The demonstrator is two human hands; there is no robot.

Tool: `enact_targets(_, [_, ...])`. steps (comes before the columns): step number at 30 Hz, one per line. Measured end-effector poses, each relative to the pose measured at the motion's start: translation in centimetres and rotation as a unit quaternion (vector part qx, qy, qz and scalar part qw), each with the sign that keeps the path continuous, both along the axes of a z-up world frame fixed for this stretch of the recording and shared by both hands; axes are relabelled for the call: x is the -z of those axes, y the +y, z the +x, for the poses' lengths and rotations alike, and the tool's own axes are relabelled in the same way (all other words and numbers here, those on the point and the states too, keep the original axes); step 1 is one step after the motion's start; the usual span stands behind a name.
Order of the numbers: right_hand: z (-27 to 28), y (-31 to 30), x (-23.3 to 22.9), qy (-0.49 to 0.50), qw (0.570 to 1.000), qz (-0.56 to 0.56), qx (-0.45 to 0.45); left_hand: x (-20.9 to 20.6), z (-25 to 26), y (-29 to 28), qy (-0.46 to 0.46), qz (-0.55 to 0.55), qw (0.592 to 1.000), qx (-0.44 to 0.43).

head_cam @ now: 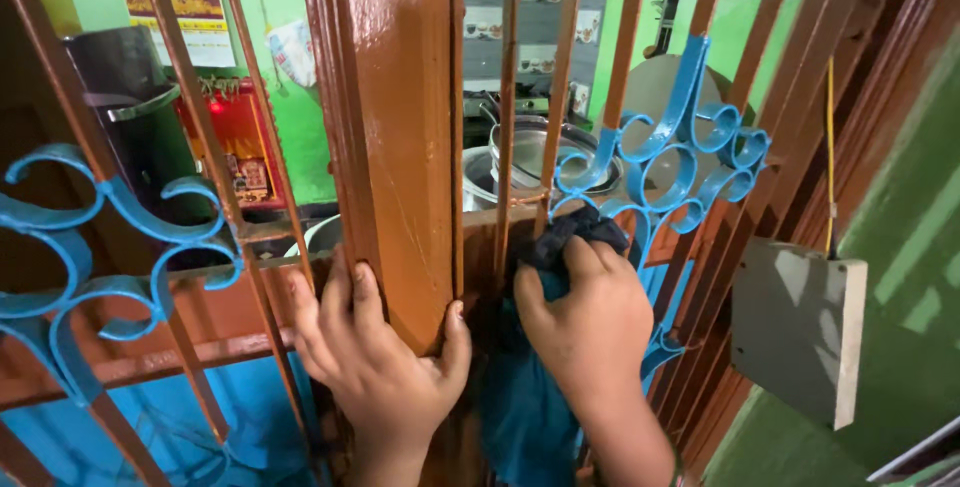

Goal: The person wipes a brown metal gate with blue decorative elements using a blue cloth. They systematically clean vertical bars and curved sections, moving from lower to upper areas and across different parts of the gate.

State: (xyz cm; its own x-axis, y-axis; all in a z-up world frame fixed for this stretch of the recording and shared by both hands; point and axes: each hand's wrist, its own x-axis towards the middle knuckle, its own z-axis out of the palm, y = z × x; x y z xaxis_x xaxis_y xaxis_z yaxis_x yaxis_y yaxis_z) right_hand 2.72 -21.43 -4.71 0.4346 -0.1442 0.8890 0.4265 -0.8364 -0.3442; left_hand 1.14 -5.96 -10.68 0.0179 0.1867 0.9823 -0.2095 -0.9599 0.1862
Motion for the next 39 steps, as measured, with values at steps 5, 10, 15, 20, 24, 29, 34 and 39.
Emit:
enact_targets(5, [0.4,0.5,2.0,-0.037,0.999,0.003,-0.001,0.3,0.2,0.1,-0.010,0.007,1.000,-0.007])
enact_targets(10, [0.5,0.2,6.2,0.004,0.999,-0.033,-0.018,0.6,0.1,0.2,0.000,0.004,1.000,0.006])
enact_targets(15, [0.3,0.3,10.5,0.038,0.998,-0.054,-0.002,0.6,0.0,0.1,0.002,0.000,1.000,-0.002])
enact_targets(20, [-0.1,-0.2,11.3,0.095,0.994,-0.056,-0.008,0.9,0.0,0.1,0.003,0.000,1.000,0.006])
enact_targets(24, [-1.8,-1.2,10.3,0.148,0.985,-0.075,-0.041,1.0,-0.1,0.2,0.008,-0.006,1.000,-0.001])
enact_targets(29, [-4.4,-1.4,5.5,0.077,0.992,-0.041,-0.090,0.9,-0.2,0.2,0.003,-0.011,1.000,0.012])
enact_targets(34, [-3.0,1.0,-1.1,-0.040,0.996,-0.037,-0.073,1.5,-0.1,0.7,0.016,-0.006,1.000,0.021])
enact_targets(39, [-1.2,3.9,-1.1,-0.087,0.995,-0.038,0.016,1.7,-0.2,0.8,0.027,-0.008,0.998,0.049])
